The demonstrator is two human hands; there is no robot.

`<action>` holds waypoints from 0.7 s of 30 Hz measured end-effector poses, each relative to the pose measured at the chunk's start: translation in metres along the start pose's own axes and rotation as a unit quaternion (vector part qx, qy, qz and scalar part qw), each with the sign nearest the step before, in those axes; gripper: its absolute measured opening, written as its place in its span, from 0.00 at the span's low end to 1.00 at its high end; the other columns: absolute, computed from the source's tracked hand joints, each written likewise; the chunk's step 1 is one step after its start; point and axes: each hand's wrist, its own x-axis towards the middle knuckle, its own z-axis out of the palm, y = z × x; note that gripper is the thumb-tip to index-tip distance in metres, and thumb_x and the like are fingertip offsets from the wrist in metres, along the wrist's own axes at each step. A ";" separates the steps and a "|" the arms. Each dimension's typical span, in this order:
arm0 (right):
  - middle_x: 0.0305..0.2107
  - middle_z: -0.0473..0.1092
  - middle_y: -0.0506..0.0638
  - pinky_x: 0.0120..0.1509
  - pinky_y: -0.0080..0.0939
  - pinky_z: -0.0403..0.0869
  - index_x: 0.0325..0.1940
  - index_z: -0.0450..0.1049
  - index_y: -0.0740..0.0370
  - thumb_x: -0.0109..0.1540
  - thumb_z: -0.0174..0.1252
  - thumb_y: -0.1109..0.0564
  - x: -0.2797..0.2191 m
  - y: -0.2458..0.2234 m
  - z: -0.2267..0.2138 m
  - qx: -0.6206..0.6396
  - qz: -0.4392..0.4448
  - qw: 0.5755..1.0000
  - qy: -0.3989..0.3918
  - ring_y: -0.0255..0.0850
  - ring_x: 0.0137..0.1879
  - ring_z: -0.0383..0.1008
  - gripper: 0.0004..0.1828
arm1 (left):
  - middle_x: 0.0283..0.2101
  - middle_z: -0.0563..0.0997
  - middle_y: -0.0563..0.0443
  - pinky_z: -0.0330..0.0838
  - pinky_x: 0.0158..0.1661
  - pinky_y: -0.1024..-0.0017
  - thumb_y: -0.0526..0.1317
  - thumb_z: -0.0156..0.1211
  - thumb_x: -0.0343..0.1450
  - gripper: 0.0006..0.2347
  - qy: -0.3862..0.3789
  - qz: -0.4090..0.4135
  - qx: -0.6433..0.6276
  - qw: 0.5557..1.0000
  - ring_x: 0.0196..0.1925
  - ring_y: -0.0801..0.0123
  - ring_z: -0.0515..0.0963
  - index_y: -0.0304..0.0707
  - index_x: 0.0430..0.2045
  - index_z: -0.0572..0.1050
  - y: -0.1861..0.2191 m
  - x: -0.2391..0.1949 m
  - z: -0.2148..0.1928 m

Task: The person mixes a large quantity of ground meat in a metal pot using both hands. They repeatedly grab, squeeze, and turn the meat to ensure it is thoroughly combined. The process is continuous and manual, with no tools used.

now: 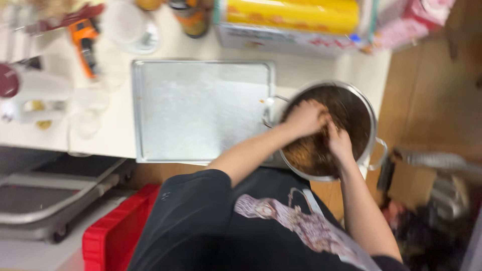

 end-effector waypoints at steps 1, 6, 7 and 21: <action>0.49 0.75 0.53 0.58 0.38 0.70 0.61 0.72 0.67 0.73 0.48 0.49 0.004 0.003 0.001 0.002 -0.027 0.999 -0.018 0.37 0.53 0.73 0.21 | 0.55 0.78 0.40 0.71 0.53 0.49 0.50 0.57 0.71 0.16 -0.010 -0.006 0.013 1.000 0.54 0.43 0.78 0.44 0.48 0.79 -0.003 0.001 0.002; 0.39 0.75 0.55 0.50 0.43 0.72 0.53 0.73 0.71 0.69 0.53 0.49 0.012 0.019 -0.005 -0.068 -0.038 0.997 -0.030 0.40 0.44 0.73 0.20 | 0.61 0.72 0.34 0.75 0.54 0.54 0.47 0.60 0.69 0.25 -0.038 -0.034 -0.034 0.998 0.55 0.44 0.79 0.41 0.61 0.69 -0.015 0.000 0.011; 0.35 0.75 0.55 0.47 0.45 0.71 0.52 0.74 0.70 0.71 0.51 0.47 0.012 0.019 -0.009 -0.093 0.000 0.995 -0.018 0.41 0.40 0.72 0.21 | 0.61 0.72 0.35 0.75 0.54 0.54 0.46 0.60 0.69 0.24 -0.039 -0.035 -0.038 0.998 0.55 0.44 0.79 0.41 0.61 0.69 -0.016 0.001 0.011; 0.31 0.77 0.59 0.45 0.44 0.72 0.45 0.78 0.70 0.69 0.50 0.40 0.025 0.017 -0.011 -0.149 -0.070 0.986 0.038 0.42 0.37 0.76 0.28 | 0.54 0.78 0.38 0.73 0.53 0.51 0.43 0.60 0.68 0.19 -0.013 0.021 -0.010 1.000 0.56 0.45 0.76 0.40 0.54 0.74 -0.002 -0.002 -0.011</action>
